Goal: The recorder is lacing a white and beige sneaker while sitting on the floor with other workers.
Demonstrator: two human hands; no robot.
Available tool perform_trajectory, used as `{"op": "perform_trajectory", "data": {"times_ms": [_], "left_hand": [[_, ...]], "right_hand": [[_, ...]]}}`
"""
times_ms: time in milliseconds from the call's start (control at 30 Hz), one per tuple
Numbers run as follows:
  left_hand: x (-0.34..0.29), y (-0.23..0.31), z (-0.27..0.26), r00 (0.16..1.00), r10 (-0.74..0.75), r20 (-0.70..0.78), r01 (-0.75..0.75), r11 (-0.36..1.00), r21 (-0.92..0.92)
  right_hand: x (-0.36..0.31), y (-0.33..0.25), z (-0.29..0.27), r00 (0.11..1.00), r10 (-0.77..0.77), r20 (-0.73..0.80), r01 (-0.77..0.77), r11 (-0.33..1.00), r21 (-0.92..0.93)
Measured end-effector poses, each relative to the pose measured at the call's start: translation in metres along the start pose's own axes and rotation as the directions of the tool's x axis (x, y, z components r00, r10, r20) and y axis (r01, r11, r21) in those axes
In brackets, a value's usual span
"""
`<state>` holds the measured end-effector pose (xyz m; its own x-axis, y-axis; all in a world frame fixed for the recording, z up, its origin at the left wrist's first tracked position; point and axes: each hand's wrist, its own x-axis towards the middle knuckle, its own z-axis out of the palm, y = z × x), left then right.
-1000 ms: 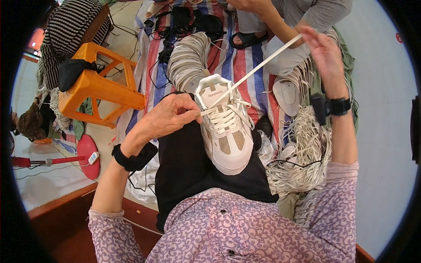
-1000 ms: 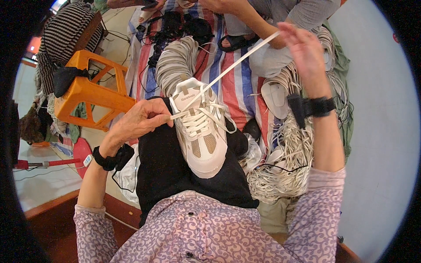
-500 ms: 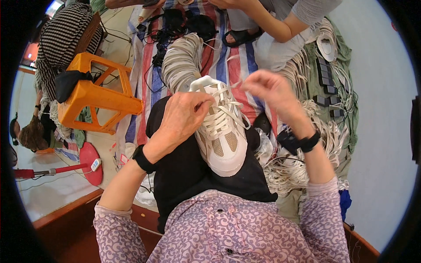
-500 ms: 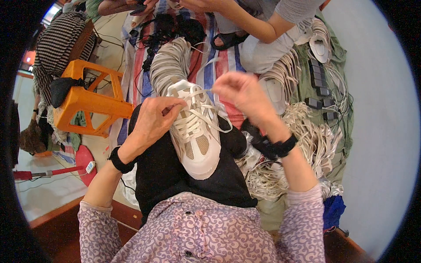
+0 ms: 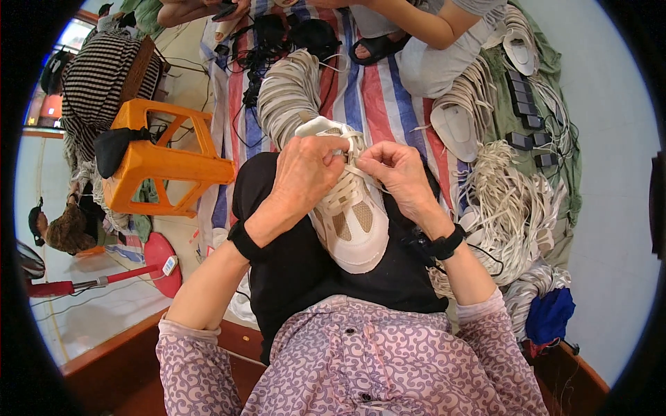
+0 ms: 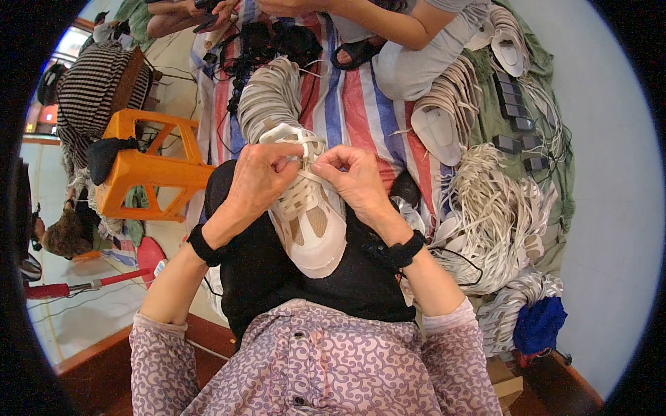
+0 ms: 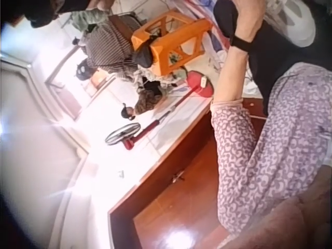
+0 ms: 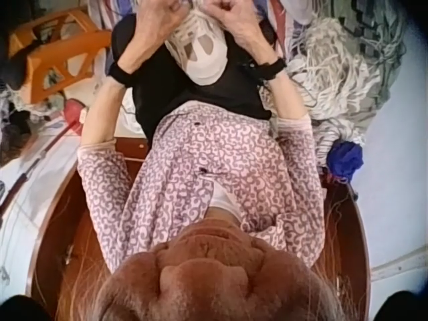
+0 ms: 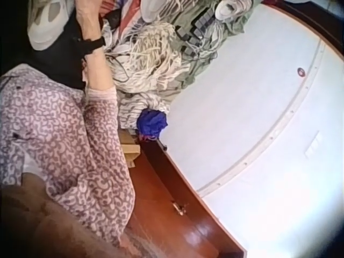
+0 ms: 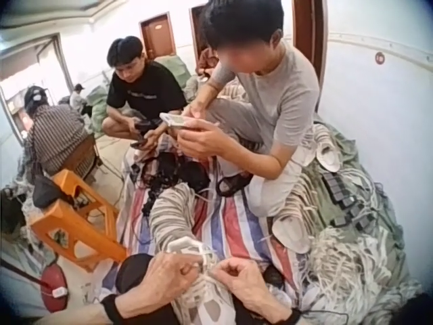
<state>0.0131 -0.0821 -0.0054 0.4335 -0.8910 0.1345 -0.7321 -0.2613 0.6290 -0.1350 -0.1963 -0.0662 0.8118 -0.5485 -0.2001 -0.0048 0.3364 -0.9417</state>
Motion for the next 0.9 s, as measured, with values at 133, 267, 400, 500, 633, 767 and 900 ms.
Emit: {"op": "perform_trajectory", "data": {"times_ms": [133, 267, 400, 500, 633, 767, 900], "left_hand": [[0.006, 0.003, -0.004, 0.990, -0.087, 0.109, 0.091, 0.995, -0.036], [0.003, 0.006, -0.006, 0.992, -0.094, 0.087, 0.097, 0.995, -0.039], [-0.001, 0.003, -0.004, 0.995, -0.097, -0.015, 0.096, 0.994, -0.060], [-0.002, -0.006, -0.012, 0.990, -0.105, -0.093, 0.099, 0.993, -0.064], [-0.013, -0.034, -0.043, 0.956, -0.272, -0.111, 0.251, 0.953, -0.172], [-0.029, -0.039, -0.062, 0.894, -0.448, 0.028, 0.432, 0.843, -0.319], [-0.042, -0.052, -0.065, 0.886, -0.463, 0.031, 0.437, 0.809, -0.393]], "right_hand": [[0.002, -0.002, 0.003, 1.000, 0.001, 0.000, -0.001, 1.000, 0.017], [-0.006, -0.019, 0.001, 0.964, -0.266, -0.005, 0.248, 0.906, -0.343], [-0.015, -0.027, 0.010, 0.783, -0.562, 0.267, 0.541, 0.402, -0.739], [-0.009, -0.021, 0.014, 0.764, -0.541, 0.353, 0.545, 0.247, -0.801], [-0.004, -0.025, 0.014, 0.779, -0.565, 0.271, 0.547, 0.402, -0.734], [0.004, -0.038, 0.011, 0.979, -0.087, 0.183, 0.160, 0.884, -0.439], [0.017, -0.052, 0.007, 0.942, -0.047, 0.333, 0.215, 0.845, -0.489]]}}
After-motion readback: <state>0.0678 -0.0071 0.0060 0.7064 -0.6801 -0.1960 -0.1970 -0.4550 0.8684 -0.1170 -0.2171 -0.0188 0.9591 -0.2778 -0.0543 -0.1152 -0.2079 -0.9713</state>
